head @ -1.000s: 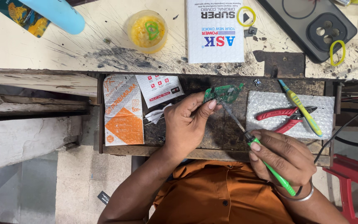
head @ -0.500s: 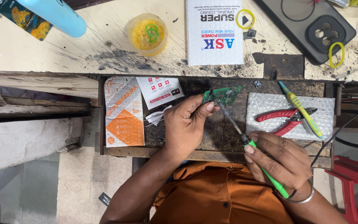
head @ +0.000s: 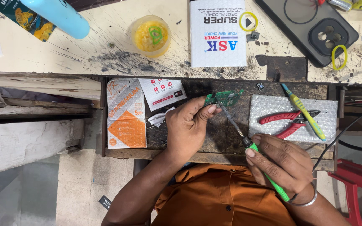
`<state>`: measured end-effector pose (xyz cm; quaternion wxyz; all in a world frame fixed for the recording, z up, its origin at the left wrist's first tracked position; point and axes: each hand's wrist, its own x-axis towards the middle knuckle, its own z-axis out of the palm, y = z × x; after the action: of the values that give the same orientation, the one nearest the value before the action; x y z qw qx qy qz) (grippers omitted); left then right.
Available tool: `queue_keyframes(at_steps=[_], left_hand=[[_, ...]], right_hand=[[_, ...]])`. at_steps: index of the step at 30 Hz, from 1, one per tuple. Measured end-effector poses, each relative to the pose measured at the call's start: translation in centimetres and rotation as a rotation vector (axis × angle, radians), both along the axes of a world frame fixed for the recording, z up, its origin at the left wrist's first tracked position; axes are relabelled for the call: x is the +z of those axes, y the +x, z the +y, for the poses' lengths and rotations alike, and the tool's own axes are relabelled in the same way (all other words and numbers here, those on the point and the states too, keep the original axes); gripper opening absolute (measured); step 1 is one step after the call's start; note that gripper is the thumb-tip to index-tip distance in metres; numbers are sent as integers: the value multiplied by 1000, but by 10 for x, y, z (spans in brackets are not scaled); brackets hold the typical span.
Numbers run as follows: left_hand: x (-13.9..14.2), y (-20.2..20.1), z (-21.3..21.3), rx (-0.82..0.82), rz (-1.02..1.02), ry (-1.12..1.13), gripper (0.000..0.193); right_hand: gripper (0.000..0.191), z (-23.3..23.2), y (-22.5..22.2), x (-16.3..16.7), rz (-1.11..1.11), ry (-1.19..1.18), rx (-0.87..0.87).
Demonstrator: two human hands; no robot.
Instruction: The person cleans a small green circuit board with a brush, then uses a soldering iron to work on specific points on the board. After soldering, the person applies a liquid from a blue bottle and scrubs the board again with the brush.
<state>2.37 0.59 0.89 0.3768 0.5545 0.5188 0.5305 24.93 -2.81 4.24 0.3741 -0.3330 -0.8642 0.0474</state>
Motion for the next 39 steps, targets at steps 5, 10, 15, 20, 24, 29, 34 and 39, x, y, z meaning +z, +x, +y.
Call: queue_keyframes(at_steps=[5,10,15,20,24,29,34,39], left_hand=[[0,0,0,7,-5,15,14],[-1,0,1,20,12,14,14],[-1,1,1,24,27,20,15],[-1,0,0,29,42,21,15],[0,0,0,37,51,16,16],[-1,0,0,28,45,19,16],[-2,0,-1,36,47,26,16],[-3,0,-1,48,50,41,16]], right_hand=[[31,0,2,-1,-16,-5,11],[31,0,2,-2,-17,3,12],[32,-1,2,-2,-23,1,13],[32,-2,1,-1,-27,-5,1],[31,-2,1,-2,-34,-11,2],[31,-3,0,-4,-28,1,-7],[33,-2,0,-4,-28,9,-2],[34,-1,-1,-2,-36,8,6]])
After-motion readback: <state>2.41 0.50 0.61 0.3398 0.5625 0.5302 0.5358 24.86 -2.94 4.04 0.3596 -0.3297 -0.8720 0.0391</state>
